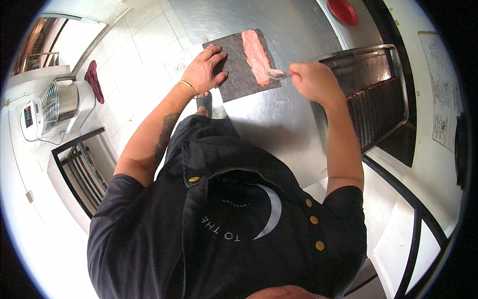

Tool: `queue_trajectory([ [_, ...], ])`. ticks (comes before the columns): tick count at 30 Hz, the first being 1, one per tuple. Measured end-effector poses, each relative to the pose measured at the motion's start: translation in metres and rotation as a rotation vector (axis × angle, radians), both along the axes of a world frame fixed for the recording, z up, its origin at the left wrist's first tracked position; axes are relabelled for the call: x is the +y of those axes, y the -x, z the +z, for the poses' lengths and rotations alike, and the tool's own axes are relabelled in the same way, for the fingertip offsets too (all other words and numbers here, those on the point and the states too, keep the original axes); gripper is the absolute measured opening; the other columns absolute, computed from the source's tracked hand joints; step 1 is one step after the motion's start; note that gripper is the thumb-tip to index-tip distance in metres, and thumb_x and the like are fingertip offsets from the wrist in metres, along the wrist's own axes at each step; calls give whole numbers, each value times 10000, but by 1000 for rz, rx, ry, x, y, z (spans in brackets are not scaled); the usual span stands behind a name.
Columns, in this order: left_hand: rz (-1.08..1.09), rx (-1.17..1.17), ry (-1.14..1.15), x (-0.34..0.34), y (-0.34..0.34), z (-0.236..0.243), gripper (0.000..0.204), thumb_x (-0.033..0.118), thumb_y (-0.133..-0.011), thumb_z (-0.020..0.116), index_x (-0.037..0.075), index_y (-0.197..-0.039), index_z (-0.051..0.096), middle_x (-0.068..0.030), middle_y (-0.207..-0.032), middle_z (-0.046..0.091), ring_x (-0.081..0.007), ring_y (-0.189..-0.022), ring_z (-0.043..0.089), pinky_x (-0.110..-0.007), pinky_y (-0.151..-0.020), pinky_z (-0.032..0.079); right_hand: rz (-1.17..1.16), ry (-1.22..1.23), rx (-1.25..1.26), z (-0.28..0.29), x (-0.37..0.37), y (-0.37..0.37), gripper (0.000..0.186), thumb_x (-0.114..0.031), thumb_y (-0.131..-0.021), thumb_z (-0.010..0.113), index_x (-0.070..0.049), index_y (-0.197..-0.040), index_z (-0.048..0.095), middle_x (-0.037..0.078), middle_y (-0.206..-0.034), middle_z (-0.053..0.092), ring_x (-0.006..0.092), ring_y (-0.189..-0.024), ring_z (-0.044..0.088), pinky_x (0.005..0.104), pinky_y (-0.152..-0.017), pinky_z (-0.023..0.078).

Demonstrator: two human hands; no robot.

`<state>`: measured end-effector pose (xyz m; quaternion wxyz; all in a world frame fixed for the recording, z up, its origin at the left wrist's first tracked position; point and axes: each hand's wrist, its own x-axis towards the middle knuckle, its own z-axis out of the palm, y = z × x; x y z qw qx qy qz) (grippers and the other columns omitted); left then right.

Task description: The person spreads a pink paste onto a sheet of nori using a spoon, rolls the nori tightly into a cylinder, and places the completed roll onto a metal tray.

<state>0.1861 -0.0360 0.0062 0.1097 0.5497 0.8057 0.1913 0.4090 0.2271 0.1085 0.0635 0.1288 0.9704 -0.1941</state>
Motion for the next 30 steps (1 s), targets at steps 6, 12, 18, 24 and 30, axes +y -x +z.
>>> queue_trajectory([
  [6,-8,-19,1,2,0,-2,597,307,-897,759,35,-1409,621,-182,-1526,522,-365,-1494,426,-433,-1252,363,51,61,-132,-18,-10,-10,173,-138,-859,600,-66,-958,722,228,-893,691,455,-886,674,535,-782,534],
  [12,-15,5,-30,-4,1,-9,592,295,-897,756,52,-1417,611,-175,-1521,525,-367,-1484,438,-436,-1235,388,-12,-45,-13,3,6,-23,188,-141,-863,596,-78,-984,726,222,-899,700,455,-879,677,540,-784,534],
  [18,-8,-22,-9,2,0,-1,579,284,-890,752,49,-1400,610,-173,-1522,513,-365,-1460,461,-426,-1222,403,17,-5,-64,-11,12,50,186,-167,-896,580,-84,-981,723,199,-933,723,433,-907,689,544,-790,531],
  [24,-14,2,-16,4,-1,0,577,281,-888,753,45,-1394,607,-174,-1516,515,-369,-1465,454,-429,-1229,393,79,9,-66,-30,11,71,186,-179,-889,580,-64,-960,707,203,-908,720,448,-865,685,537,-772,531],
  [30,2,9,-45,0,-3,-9,583,278,-882,758,52,-1397,604,-178,-1515,516,-372,-1474,444,-446,-1228,394,93,112,-188,-15,6,-1,214,-184,-882,582,-67,-978,734,219,-882,711,438,-859,692,518,-765,533],
])
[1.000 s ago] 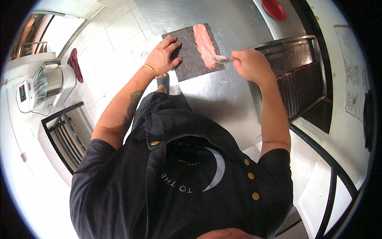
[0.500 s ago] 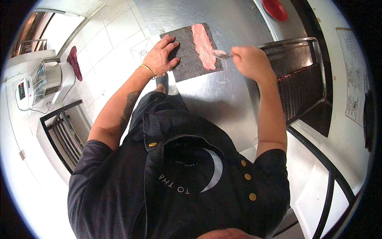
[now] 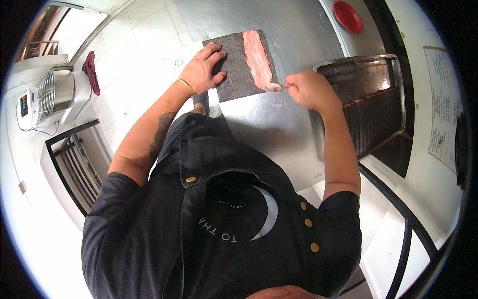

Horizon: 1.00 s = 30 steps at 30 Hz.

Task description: The person spreads a pink paste onto a sheet of nori using a spoon, rolls the nori tightly into a cylinder, and places the completed roll onto a metal tray.

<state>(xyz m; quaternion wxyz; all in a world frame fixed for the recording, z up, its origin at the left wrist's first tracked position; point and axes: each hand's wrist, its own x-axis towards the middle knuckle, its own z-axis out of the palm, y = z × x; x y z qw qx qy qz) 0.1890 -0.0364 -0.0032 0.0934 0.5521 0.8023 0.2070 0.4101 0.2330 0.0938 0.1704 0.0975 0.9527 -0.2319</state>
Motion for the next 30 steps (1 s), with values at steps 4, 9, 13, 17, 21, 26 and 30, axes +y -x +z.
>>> queue_trajectory([
  [4,-5,3,1,-1,1,0,592,276,-879,761,52,-1402,598,-178,-1514,514,-375,-1473,446,-448,-1229,394,-48,-19,68,6,11,-10,238,-191,-889,588,-80,-1029,746,215,-891,715,431,-859,694,507,-768,538],
  [9,-5,-13,8,1,0,5,589,275,-882,755,51,-1403,595,-181,-1513,512,-377,-1470,448,-441,-1231,392,-63,-40,134,3,21,48,239,-195,-905,588,-90,-1048,747,206,-931,726,419,-889,696,507,-781,538],
  [13,-9,-4,23,3,0,8,587,279,-888,748,50,-1406,593,-178,-1513,512,-371,-1466,454,-434,-1228,396,-30,-68,157,0,13,84,232,-195,-900,589,-90,-1036,746,204,-950,731,416,-906,699,516,-799,542],
  [17,-10,-10,38,2,3,5,590,287,-889,750,53,-1407,593,-173,-1518,509,-368,-1468,454,-433,-1226,397,21,-61,83,-7,6,74,223,-193,-894,596,-81,-1019,742,203,-944,735,421,-910,699,510,-818,547],
  [21,6,-30,14,1,1,1,587,293,-890,750,55,-1404,596,-167,-1522,509,-367,-1467,456,-441,-1228,392,46,-47,28,-7,-2,10,217,-178,-900,609,-63,-1030,738,207,-982,736,432,-907,696,516,-821,547],
  [26,-12,29,-20,2,-3,1,582,249,-874,763,60,-1400,599,-182,-1509,521,-405,-1467,447,-478,-1225,385,-317,78,247,1,-24,-63,204,-79,-933,584,-29,-1110,673,226,-1041,723,438,-956,695,506,-845,554],
  [30,-104,129,-83,5,-5,17,582,234,-875,776,113,-1416,599,-193,-1501,528,-425,-1467,442,-519,-1220,380,-632,184,346,-24,-75,-97,227,-10,-947,562,-9,-1165,627,238,-1074,711,448,-998,685,495,-895,551],
])
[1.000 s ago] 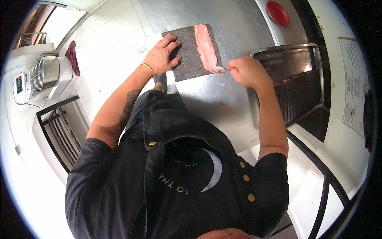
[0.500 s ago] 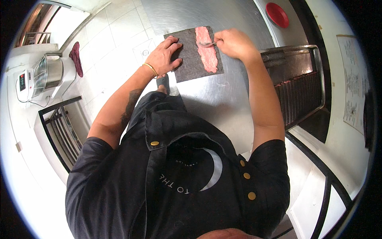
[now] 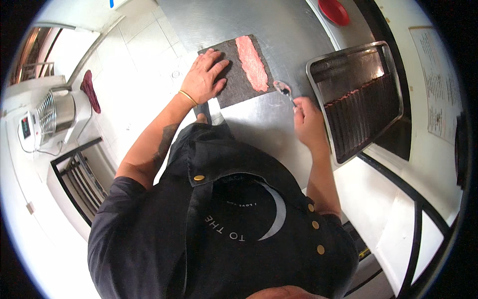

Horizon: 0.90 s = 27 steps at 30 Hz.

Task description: The person spreads a pink paste onto a sheet of nori using a spoon, rolls the nori tightly into a cylinder, and places the completed roll onto a metal tray.

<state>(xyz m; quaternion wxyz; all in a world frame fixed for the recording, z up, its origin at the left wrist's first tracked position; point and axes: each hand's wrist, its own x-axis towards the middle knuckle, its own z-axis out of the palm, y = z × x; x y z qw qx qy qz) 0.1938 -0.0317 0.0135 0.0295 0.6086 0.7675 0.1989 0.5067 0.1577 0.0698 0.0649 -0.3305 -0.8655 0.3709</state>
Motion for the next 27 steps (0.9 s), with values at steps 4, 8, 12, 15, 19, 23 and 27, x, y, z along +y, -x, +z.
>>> queue_trajectory([
  [4,-93,-27,24,-1,7,-5,501,272,-893,776,131,-1359,657,-179,-1456,570,-396,-1435,489,-514,-1202,399,-162,-52,215,-35,-69,-7,227,-21,-977,581,-1,-1197,636,215,-1068,719,375,-951,713,439,-843,562],
  [8,-191,-17,23,1,21,-10,477,319,-903,771,115,-1326,686,-168,-1396,605,-375,-1378,536,-488,-1138,447,-291,17,216,-36,-109,8,207,-31,-981,560,-10,-1173,634,233,-1110,696,443,-998,677,501,-875,552],
  [12,-335,17,21,7,43,-3,486,356,-902,767,127,-1323,691,-156,-1385,608,-363,-1343,553,-478,-1115,456,-319,-95,160,-45,-119,24,169,-57,-987,574,-29,-1147,619,225,-1068,683,452,-968,671,523,-843,548],
  [15,-500,2,23,15,67,3,464,368,-907,759,133,-1304,712,-149,-1363,616,-353,-1316,559,-471,-1094,461,-371,-181,102,-44,-126,46,175,-65,-971,584,-44,-1143,609,220,-1066,676,457,-954,671,528,-825,555],
  [19,-706,-57,63,29,95,0,424,348,-891,777,133,-1254,743,-148,-1309,636,-347,-1256,580,-460,-1055,479,-411,-270,-23,-45,-131,73,210,-57,-938,585,-59,-1147,606,214,-1063,667,452,-929,679,525,-802,570],
  [23,-891,-122,24,41,118,-10,418,315,-875,792,138,-1250,743,-154,-1314,636,-346,-1253,583,-458,-1059,478,-528,-300,-181,-34,-142,100,163,-22,-957,587,-39,-1114,626,222,-1071,687,462,-894,685,527,-780,567],
  [27,-1026,-179,-20,50,135,-24,458,313,-887,801,147,-1303,705,-162,-1325,619,-368,-1230,597,-492,-1061,489,-600,-371,-215,-31,-148,127,230,1,-910,609,-56,-1130,646,198,-1068,686,444,-905,691,503,-774,576],
])
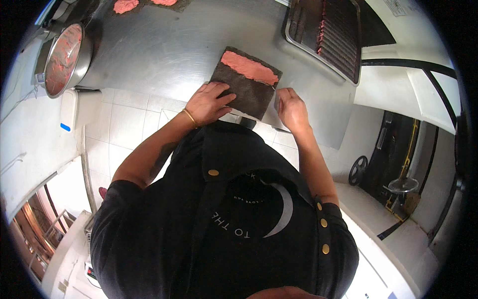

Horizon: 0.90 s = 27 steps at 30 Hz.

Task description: The person spreads a pink paste onto a sheet of nori using a spoon, rolls the nori tightly into a cylinder, and places the completed roll onto a metal tray.

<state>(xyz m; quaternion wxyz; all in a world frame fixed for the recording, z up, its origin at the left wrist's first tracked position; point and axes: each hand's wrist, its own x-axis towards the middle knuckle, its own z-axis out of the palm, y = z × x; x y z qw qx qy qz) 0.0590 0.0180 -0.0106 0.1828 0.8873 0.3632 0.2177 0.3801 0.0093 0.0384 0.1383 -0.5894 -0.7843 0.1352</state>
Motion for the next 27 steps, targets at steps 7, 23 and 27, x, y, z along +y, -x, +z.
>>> queue_trajectory([
  [7,-87,55,-6,6,12,-13,463,401,-964,709,162,-1358,666,-153,-1375,580,-364,-1282,545,-522,-1062,475,30,-67,-50,-2,16,50,326,-21,-836,641,-76,-1157,657,196,-1107,698,422,-956,702,500,-812,589],
  [23,-248,24,-29,24,37,-11,659,392,-824,822,152,-1407,629,-153,-1444,551,-357,-1379,500,-514,-1119,431,-534,-63,255,-8,-45,91,194,-3,-969,608,-2,-1160,643,257,-1016,694,420,-891,716,473,-775,571],
  [27,-270,50,-30,28,34,-20,653,368,-840,800,160,-1428,606,-146,-1443,555,-356,-1393,494,-508,-1162,403,-608,-10,298,-6,-55,99,185,-24,-987,586,4,-1164,631,259,-972,703,425,-859,721,475,-760,571],
])
